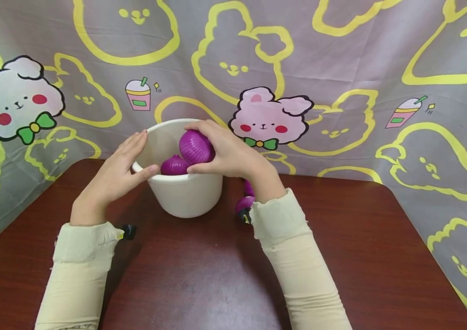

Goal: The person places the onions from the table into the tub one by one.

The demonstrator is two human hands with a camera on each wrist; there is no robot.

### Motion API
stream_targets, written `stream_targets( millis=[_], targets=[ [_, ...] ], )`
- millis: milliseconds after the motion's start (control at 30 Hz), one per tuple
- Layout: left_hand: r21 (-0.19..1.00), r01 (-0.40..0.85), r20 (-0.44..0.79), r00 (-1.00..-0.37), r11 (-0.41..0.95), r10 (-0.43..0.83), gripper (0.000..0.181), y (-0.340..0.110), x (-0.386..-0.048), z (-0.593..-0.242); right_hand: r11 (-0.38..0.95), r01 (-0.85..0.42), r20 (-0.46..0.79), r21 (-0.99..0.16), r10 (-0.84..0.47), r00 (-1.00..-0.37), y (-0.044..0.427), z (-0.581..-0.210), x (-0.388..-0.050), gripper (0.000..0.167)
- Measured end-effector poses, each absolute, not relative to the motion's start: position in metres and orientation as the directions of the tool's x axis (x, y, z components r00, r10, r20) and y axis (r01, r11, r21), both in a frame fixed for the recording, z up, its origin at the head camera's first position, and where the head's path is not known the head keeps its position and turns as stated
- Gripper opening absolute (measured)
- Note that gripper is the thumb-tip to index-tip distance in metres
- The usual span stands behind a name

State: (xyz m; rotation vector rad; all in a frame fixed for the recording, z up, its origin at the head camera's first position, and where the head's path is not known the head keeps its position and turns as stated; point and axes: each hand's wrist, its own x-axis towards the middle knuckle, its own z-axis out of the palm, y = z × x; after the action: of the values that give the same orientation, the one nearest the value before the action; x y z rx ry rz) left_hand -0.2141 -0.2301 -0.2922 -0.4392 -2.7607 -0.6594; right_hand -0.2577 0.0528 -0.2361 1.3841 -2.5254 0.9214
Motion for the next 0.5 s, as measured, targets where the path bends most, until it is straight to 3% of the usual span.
stream_targets(
  millis=[500],
  targets=[
    [0.390, 0.350, 0.323, -0.918, 0.852, 0.229, 0.098, -0.2303, -0.2139, -0.2920, 0.396, -0.797, 0.388, -0.457, -0.717, -0.579, 0.0515, -0.2451, -0.2653, 0.083]
  ],
)
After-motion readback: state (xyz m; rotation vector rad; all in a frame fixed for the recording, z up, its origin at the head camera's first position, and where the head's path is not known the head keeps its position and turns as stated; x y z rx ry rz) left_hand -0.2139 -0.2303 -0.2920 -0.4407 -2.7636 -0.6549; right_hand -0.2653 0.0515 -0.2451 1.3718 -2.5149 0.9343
